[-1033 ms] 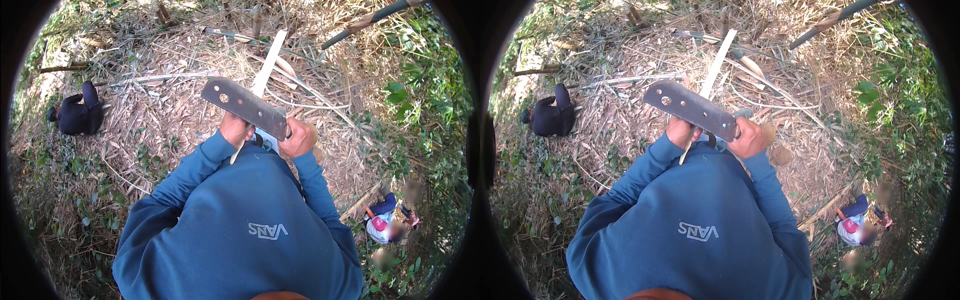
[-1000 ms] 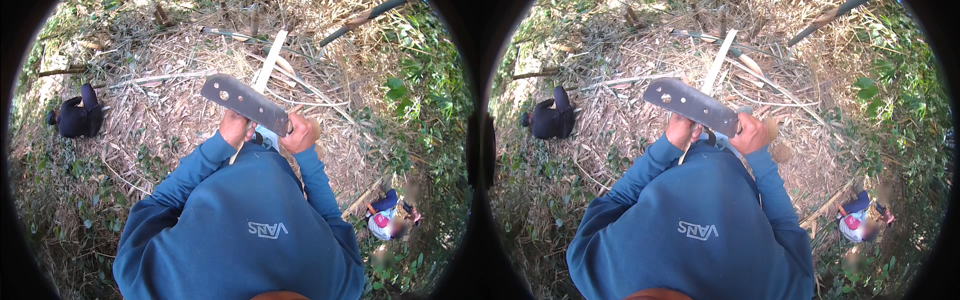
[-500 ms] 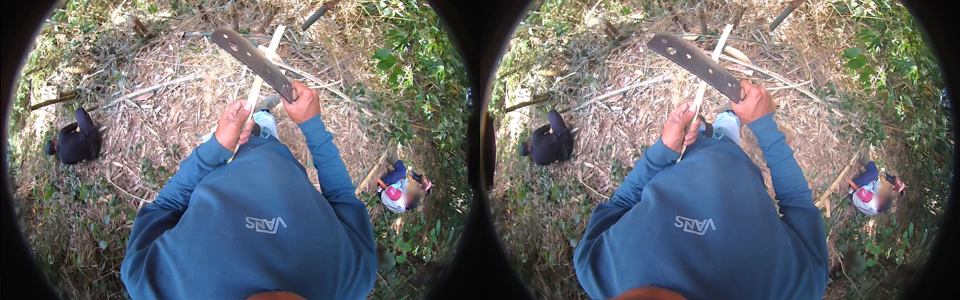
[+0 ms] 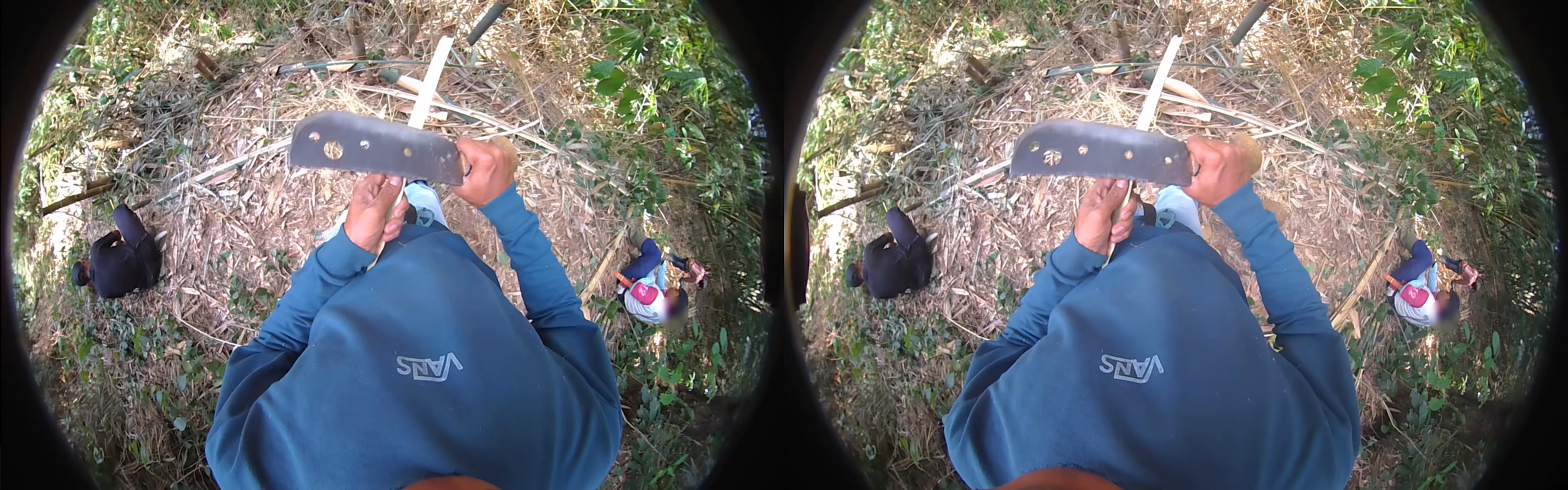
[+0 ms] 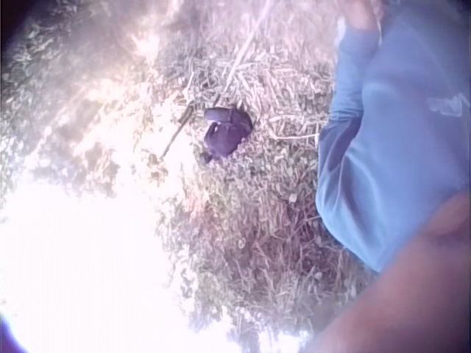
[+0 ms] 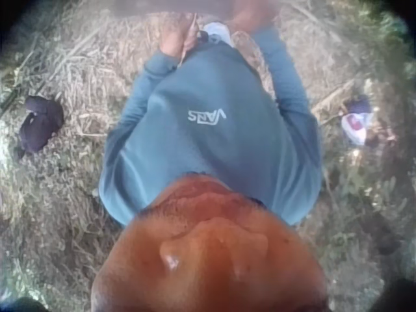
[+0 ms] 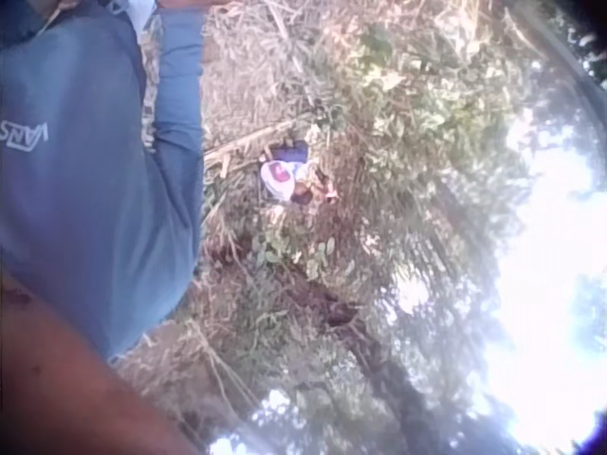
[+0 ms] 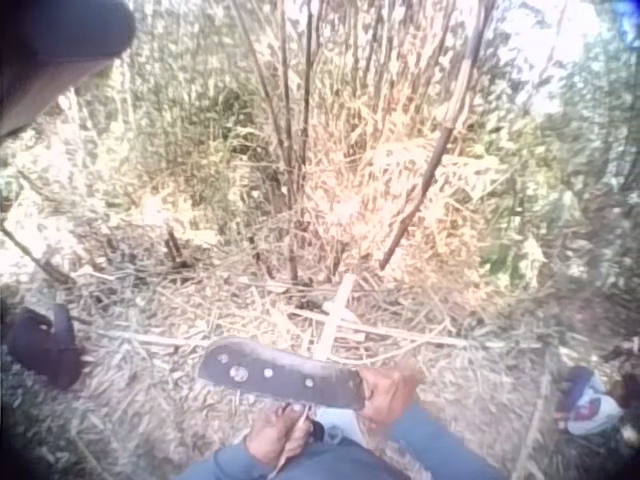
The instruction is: The person uses a machete to repeatedly scrape and sharpen a long, thin wooden stick held in the left hand. The person rotates the stick to work on different sides while standing in a wooded area.
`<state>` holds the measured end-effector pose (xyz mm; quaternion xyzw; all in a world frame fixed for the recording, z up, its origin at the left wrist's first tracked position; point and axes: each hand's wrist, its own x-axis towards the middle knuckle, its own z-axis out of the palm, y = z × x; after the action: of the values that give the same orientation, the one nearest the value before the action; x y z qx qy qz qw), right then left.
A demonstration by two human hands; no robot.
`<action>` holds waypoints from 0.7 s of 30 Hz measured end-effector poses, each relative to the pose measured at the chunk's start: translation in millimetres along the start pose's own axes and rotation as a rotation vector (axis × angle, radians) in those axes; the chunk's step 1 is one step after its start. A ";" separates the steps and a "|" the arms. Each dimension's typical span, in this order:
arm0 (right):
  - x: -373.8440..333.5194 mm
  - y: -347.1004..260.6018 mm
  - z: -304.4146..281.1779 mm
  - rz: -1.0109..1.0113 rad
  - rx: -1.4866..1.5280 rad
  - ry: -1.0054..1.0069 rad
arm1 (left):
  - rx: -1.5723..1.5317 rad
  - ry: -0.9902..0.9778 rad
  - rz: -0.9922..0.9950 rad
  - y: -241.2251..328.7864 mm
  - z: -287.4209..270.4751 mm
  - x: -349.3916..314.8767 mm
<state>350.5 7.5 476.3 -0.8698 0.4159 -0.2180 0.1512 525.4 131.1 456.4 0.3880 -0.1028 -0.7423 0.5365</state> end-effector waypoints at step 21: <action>35.4 81.3 25.0 -0.075 -0.030 0.072 | 0.085 -0.013 0.090 -24.5 -4.9 7.8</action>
<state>329.4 -67.8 427.7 -0.8786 0.3912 -0.2486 0.1148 510.3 135.5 435.6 0.4005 -0.1552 -0.7151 0.5515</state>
